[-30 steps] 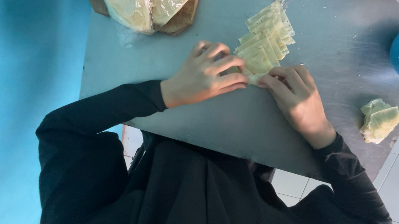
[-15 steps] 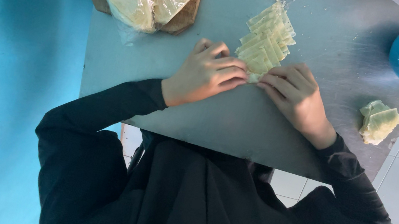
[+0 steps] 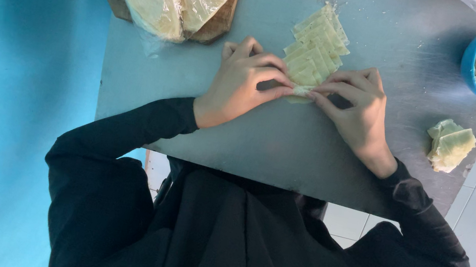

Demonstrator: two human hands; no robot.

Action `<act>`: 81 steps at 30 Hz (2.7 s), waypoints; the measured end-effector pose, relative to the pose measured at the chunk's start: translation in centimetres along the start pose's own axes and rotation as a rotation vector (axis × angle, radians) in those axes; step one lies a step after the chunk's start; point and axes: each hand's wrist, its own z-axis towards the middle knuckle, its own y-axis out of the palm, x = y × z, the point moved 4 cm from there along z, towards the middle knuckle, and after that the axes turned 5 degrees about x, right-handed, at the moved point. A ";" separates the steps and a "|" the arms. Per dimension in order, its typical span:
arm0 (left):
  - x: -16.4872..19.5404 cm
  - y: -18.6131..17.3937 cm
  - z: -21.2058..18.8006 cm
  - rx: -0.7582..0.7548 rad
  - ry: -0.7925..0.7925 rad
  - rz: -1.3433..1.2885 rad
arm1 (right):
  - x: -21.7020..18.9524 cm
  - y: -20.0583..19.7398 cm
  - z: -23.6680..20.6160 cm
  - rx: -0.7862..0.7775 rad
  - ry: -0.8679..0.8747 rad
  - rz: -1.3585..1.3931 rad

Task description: The person folds thin dough slices into a diamond lattice shape on a metal table, pressing the layers together by hand. They occasionally scoop filling from a plastic-wrapped container with a spoon, place it on the dough, and fold the slices over it, setting finished pieces aside.

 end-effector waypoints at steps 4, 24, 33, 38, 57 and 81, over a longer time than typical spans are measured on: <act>0.4 -0.3 -0.2 0.022 0.006 0.006 | -0.4 -0.3 -0.1 0.014 0.004 -0.029; 1.5 -1.0 -0.3 0.032 0.019 0.087 | -2.0 -0.4 -1.4 0.138 -0.135 -0.338; 1.2 -0.4 -0.3 0.012 -0.006 0.052 | -1.0 0.1 -1.2 0.090 -0.081 -0.195; 0.9 -0.5 0.0 0.023 0.002 -0.009 | -0.4 0.2 -0.8 0.044 -0.040 -0.135; 0.8 -0.3 -0.5 -0.003 0.222 0.200 | -2.1 -0.4 0.0 0.000 -0.298 -0.222; 0.3 -0.4 2.8 -0.148 -0.006 -0.070 | -1.5 -0.1 1.3 -0.102 -0.229 -0.192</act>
